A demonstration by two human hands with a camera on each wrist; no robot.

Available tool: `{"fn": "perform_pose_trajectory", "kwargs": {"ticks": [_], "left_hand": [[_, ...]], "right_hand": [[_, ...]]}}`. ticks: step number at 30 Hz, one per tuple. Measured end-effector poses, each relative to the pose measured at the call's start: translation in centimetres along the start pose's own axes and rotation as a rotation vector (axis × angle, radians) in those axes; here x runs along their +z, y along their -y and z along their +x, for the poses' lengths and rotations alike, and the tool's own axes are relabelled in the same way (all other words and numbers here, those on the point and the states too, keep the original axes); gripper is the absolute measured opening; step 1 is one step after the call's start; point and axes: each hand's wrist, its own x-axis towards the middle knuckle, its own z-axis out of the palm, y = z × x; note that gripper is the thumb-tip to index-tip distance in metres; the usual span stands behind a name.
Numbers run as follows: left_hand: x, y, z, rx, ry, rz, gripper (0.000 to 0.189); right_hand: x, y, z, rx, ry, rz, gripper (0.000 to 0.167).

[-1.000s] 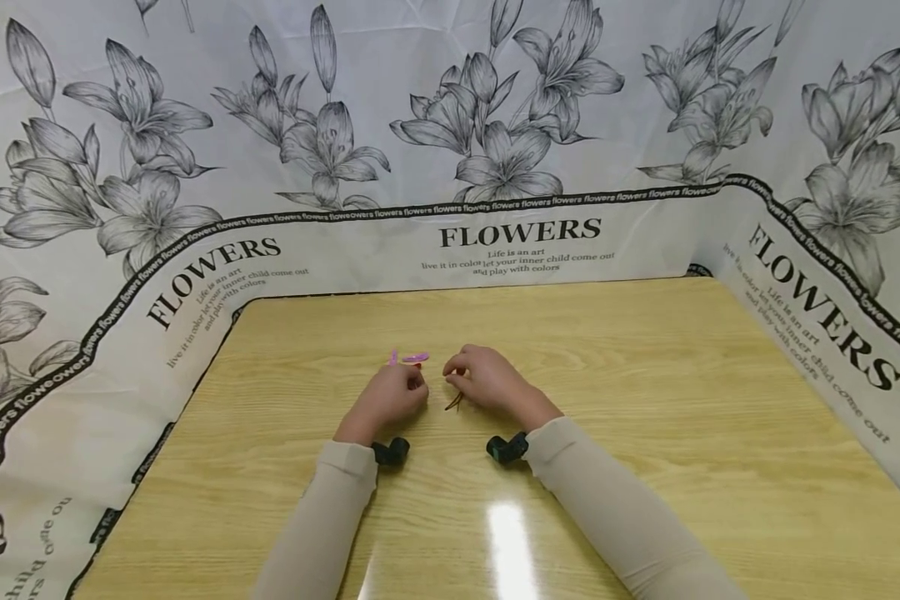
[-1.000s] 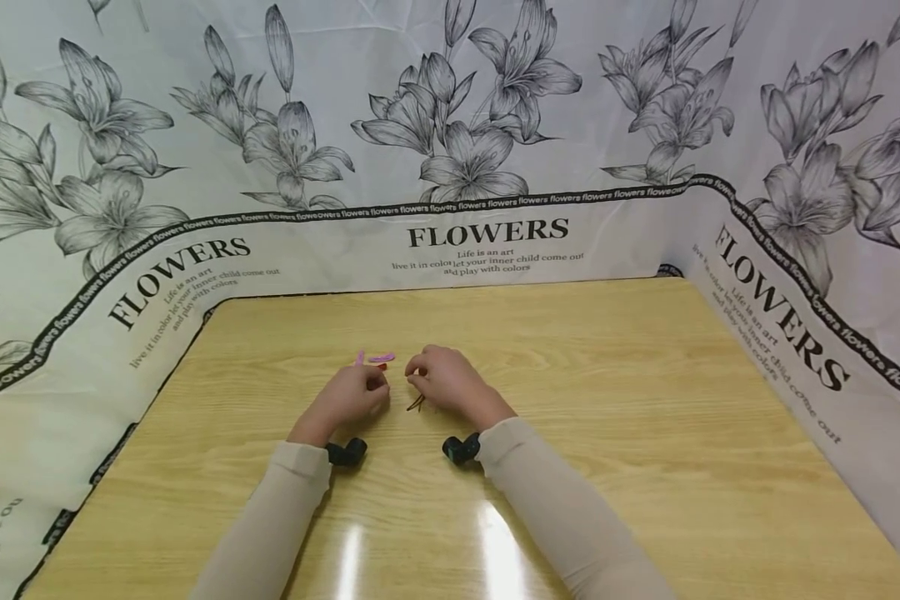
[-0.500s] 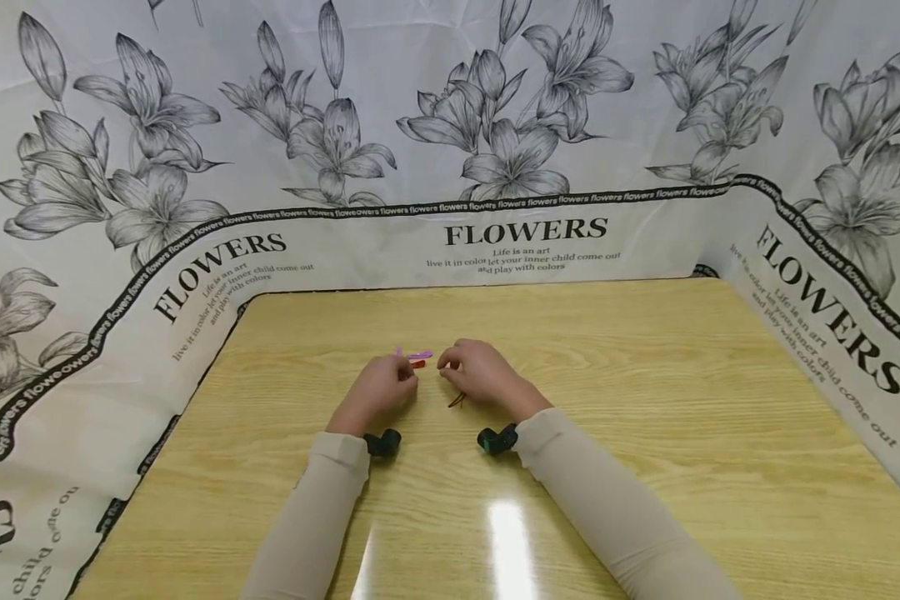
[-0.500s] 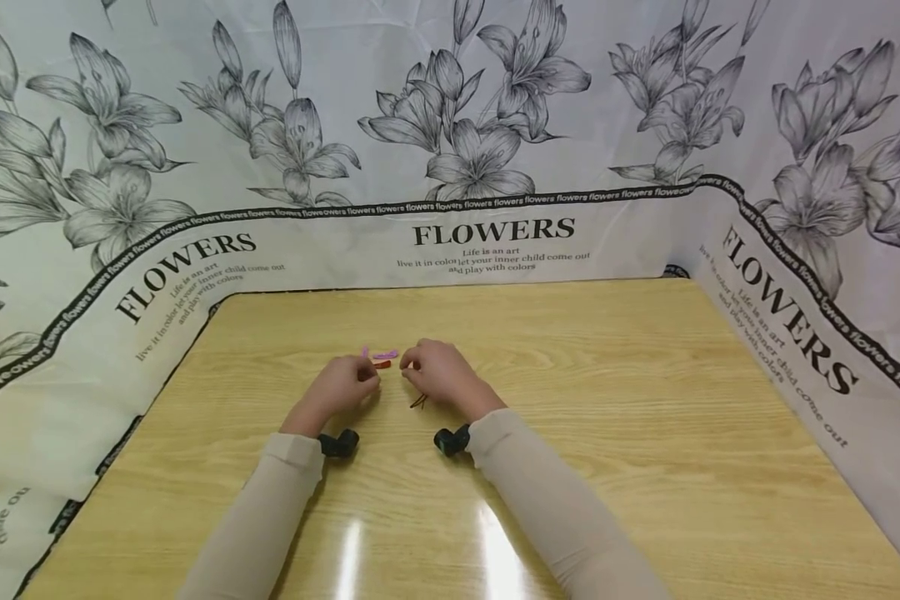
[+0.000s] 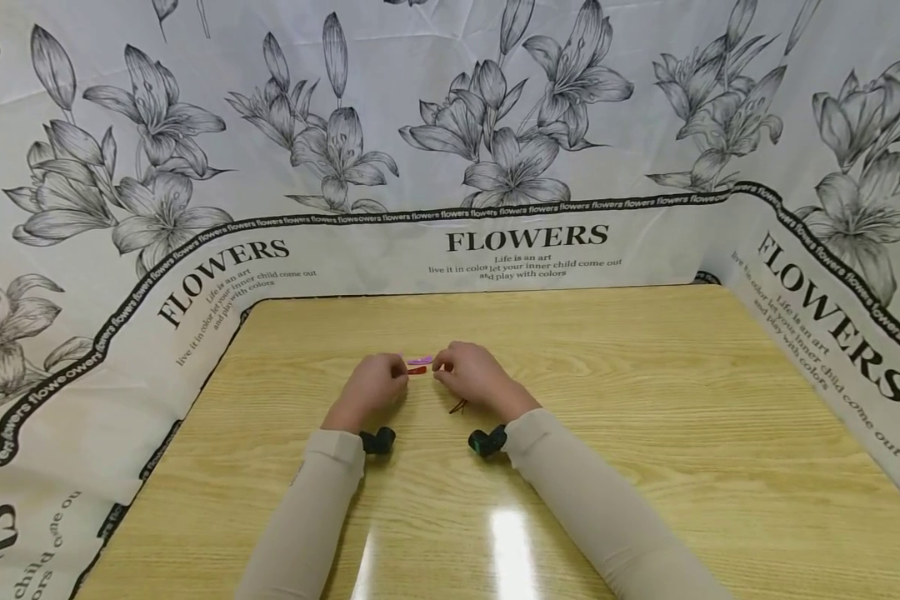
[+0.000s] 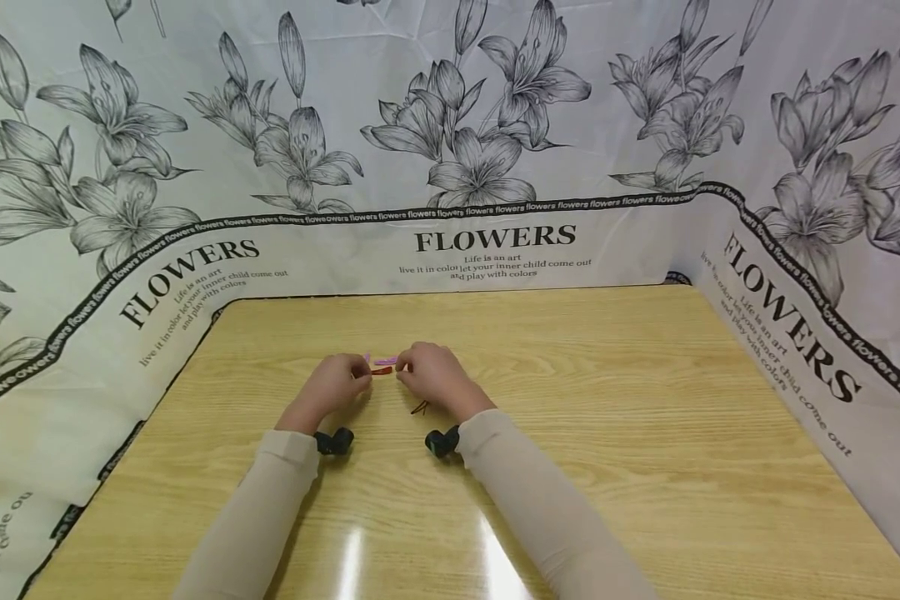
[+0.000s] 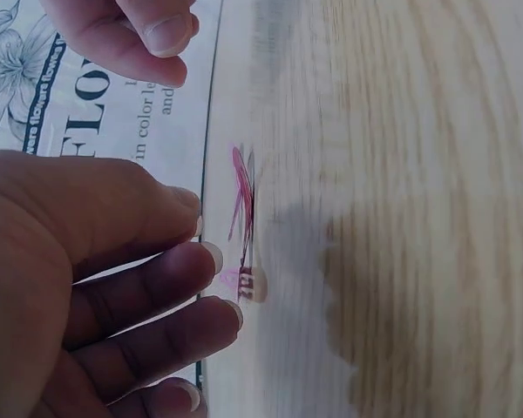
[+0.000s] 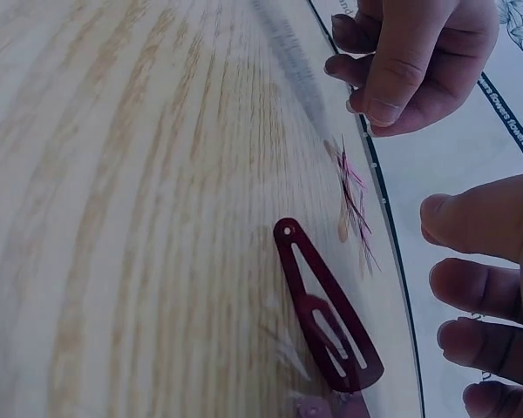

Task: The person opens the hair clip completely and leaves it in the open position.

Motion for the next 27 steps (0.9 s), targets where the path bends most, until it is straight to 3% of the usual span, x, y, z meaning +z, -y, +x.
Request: {"fn": "perform_pose_trajectory", "kwargs": {"ticks": [12,27], "left_hand": [[-0.7,0.8,0.6,-0.017,0.001,0.032,0.012],[-0.5,1.0,1.3,-0.027,0.015,0.052,0.014]], "right_hand": [[0.6,0.1,1.6,-0.008,-0.014,-0.065,0.017],[1.0,0.6,2.6,0.029,0.007,-0.088,0.016]]}}
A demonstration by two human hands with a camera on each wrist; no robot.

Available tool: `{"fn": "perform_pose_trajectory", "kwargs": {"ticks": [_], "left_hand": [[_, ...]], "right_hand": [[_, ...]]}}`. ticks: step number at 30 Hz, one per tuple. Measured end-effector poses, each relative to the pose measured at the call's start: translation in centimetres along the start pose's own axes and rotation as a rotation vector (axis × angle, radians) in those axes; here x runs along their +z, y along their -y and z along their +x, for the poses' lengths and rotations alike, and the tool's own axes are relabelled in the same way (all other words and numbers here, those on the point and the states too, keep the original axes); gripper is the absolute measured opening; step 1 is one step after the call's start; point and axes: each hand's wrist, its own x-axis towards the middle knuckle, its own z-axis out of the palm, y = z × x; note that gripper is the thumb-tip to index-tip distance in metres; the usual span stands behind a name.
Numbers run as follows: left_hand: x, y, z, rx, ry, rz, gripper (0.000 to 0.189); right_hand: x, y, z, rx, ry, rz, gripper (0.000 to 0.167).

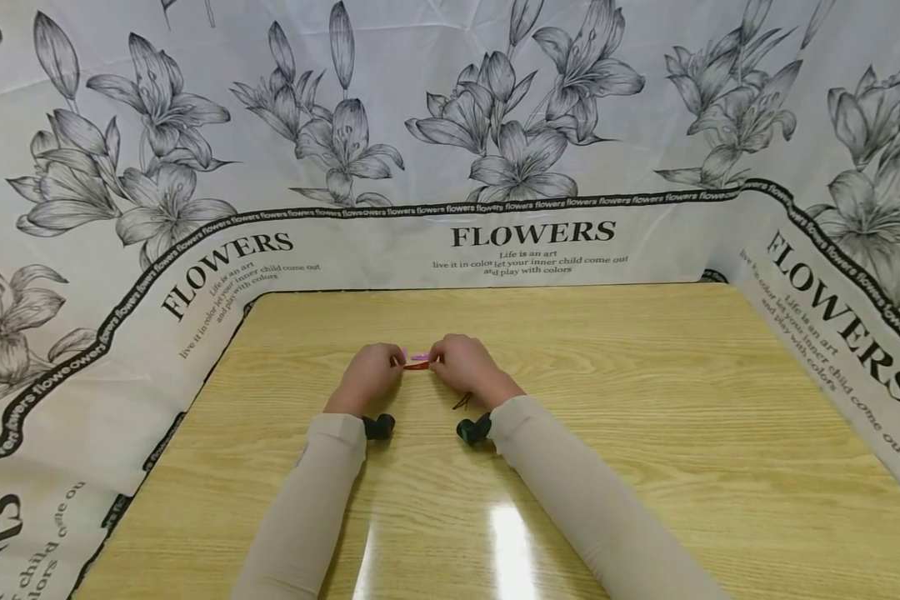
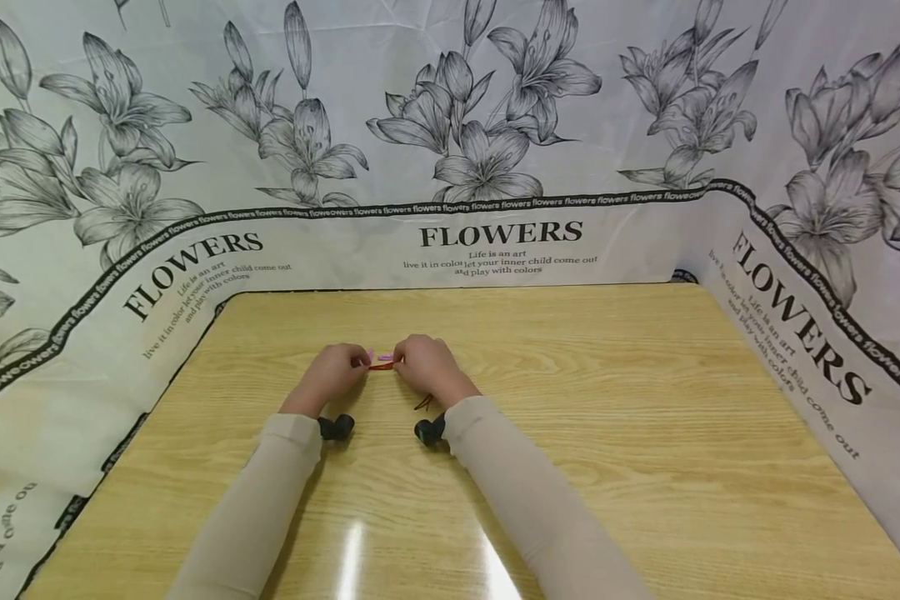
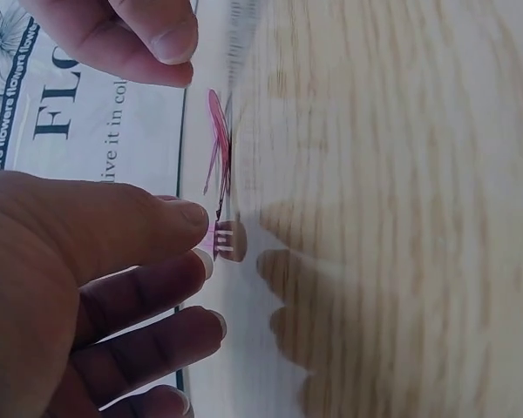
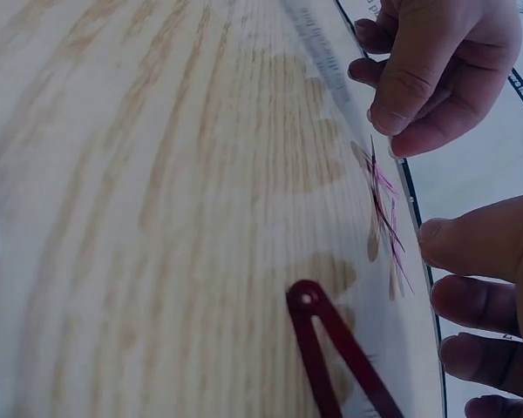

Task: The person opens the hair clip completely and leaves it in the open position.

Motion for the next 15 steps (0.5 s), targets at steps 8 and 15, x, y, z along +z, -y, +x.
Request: {"fn": "perform_pose_trajectory", "kwargs": {"ticks": [8,15], "left_hand": [[-0.02,0.16,0.45,0.027,0.003,0.005,0.017],[0.14,0.24,0.69,0.024,0.005,0.007,0.017]], "right_hand": [[0.60,0.15,0.56,0.033,0.013,-0.035,0.016],[0.83,0.19,1.04,0.060,0.011,-0.037,0.017]]}}
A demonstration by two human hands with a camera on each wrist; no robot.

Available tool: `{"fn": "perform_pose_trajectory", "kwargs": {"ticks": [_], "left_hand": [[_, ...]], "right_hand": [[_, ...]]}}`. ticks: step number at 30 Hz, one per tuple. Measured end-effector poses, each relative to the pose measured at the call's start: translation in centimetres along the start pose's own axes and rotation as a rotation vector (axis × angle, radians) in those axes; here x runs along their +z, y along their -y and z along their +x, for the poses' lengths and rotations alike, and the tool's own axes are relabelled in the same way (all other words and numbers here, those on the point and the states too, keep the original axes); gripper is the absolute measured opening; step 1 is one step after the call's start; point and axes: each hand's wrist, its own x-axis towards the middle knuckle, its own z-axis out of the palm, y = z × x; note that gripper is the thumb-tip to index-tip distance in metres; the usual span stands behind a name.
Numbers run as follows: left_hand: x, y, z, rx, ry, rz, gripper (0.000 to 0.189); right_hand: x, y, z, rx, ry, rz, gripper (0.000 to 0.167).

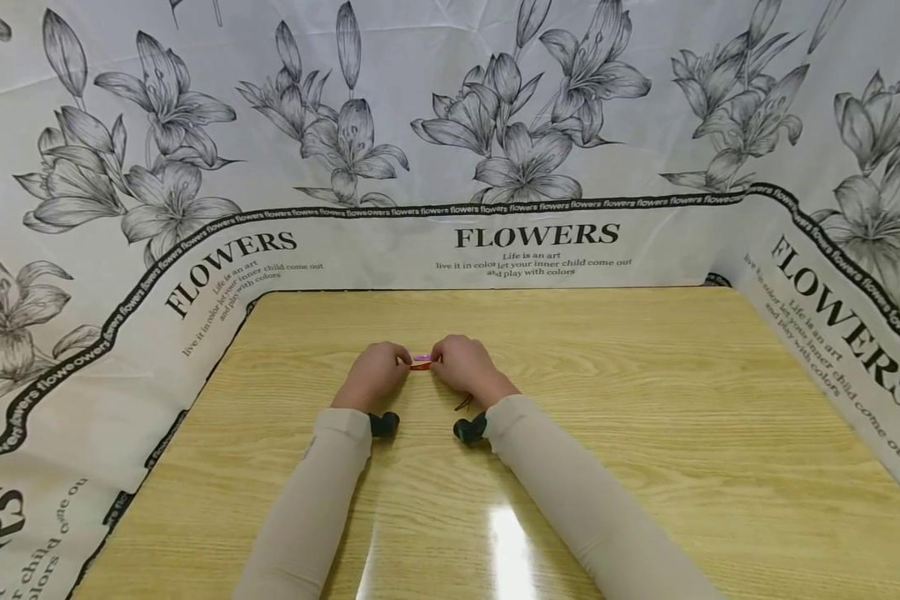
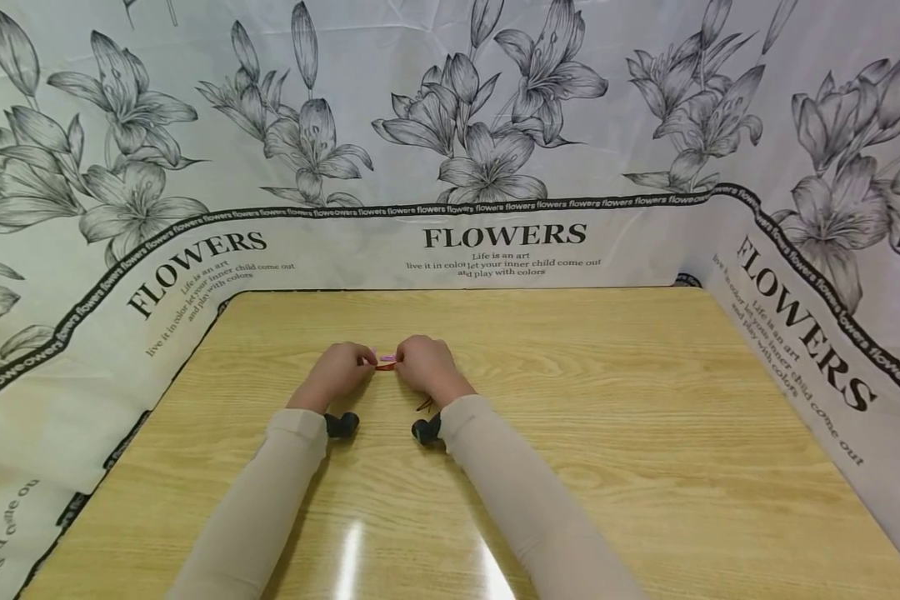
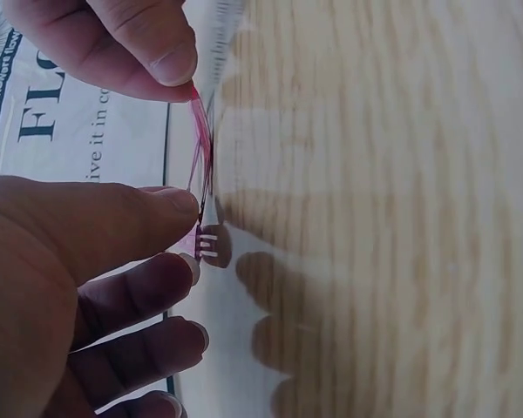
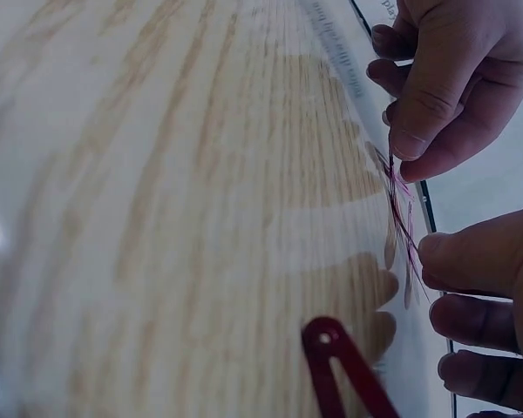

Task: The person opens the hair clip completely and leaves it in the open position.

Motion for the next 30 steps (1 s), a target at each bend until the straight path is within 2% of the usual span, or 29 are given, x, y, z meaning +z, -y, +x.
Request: {"fn": "perform_pose_trajectory", "kwargs": {"ticks": [9,30], "left_hand": [[0.14,-0.07,0.18,0.010,-0.005,0.034,0.012],[0.43,0.03,0.26,-0.010,-0.019,0.039,0.011]], "right_hand": [[0.16,0.04,0.25,0.009,0.002,0.006,0.018],[0.49,0.18,0.47,0.032,-0.010,0.017,0.016]]}}
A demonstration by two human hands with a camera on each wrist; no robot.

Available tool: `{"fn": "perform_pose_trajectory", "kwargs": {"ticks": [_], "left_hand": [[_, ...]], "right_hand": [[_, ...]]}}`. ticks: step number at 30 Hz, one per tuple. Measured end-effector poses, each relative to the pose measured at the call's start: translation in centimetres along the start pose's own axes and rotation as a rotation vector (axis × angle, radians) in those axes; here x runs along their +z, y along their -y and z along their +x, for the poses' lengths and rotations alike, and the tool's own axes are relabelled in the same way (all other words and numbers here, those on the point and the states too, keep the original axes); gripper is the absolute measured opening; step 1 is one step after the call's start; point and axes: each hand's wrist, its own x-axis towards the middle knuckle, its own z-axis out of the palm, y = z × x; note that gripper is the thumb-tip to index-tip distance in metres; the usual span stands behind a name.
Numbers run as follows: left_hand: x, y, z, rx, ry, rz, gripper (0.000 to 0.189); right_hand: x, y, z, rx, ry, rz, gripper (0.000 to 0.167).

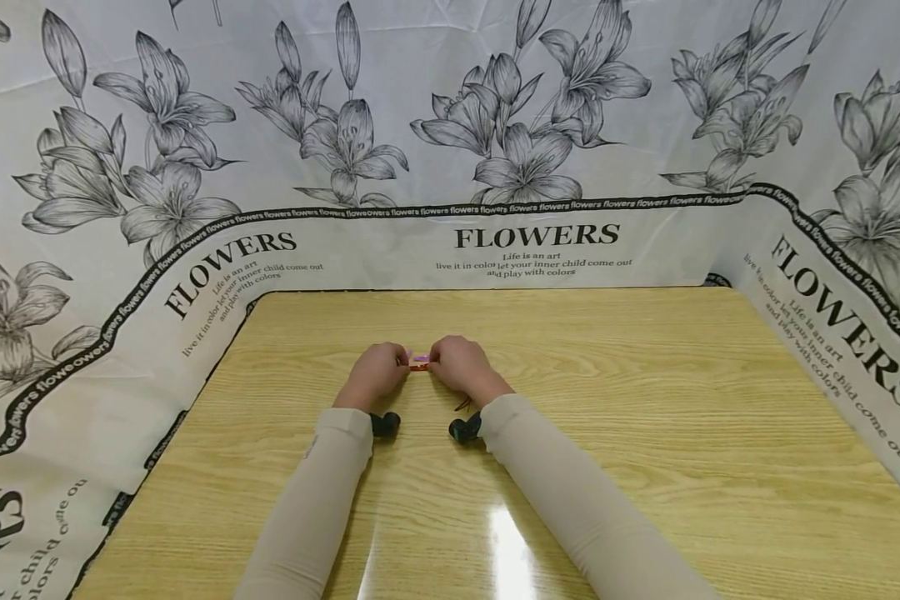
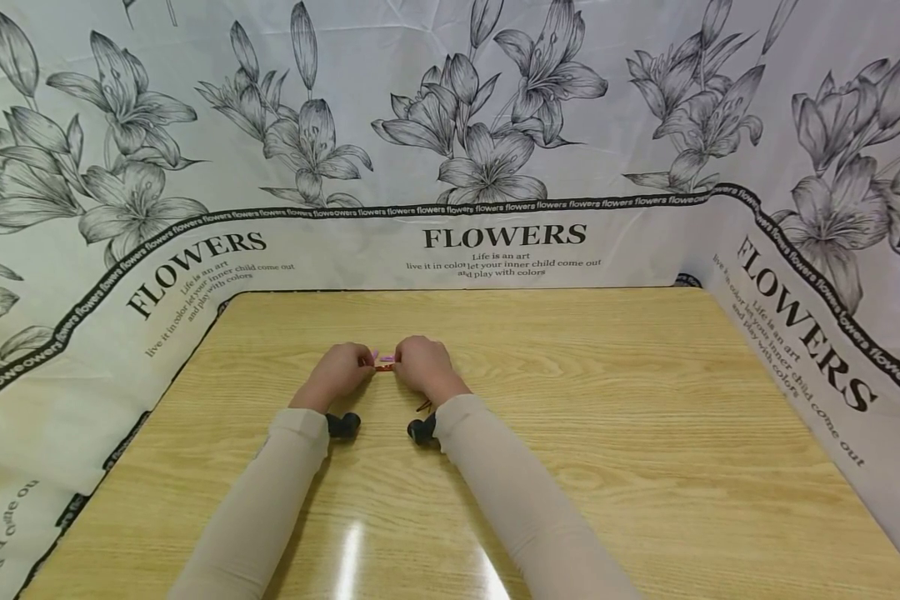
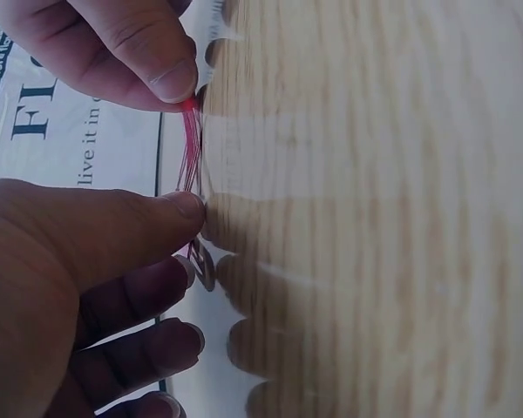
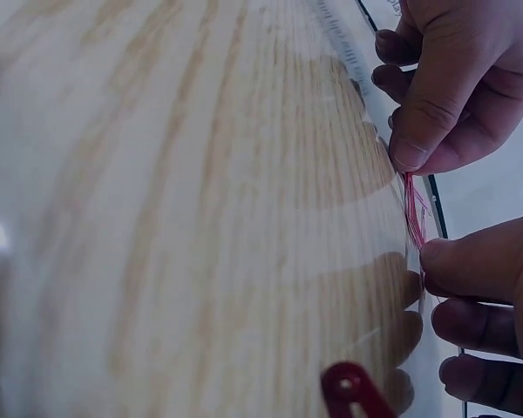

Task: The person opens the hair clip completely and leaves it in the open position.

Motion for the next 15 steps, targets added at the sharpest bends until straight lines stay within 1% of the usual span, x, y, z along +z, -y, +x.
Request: {"fn": "perform_pose_trajectory", "kwargs": {"ticks": [7,15], "left_hand": [[0.03,-0.05,-0.12,0.015,-0.003,-0.010,0.011],[0.10,-0.09,-0.21,0.005,0.005,-0.029,0.010]], "right_hand": [[-0.11,-0.04,-0.05,0.005,0.003,0.023,0.014],[-0.11,-0.07,-0.10,0.017,0.007,0.038,0.012]]}}
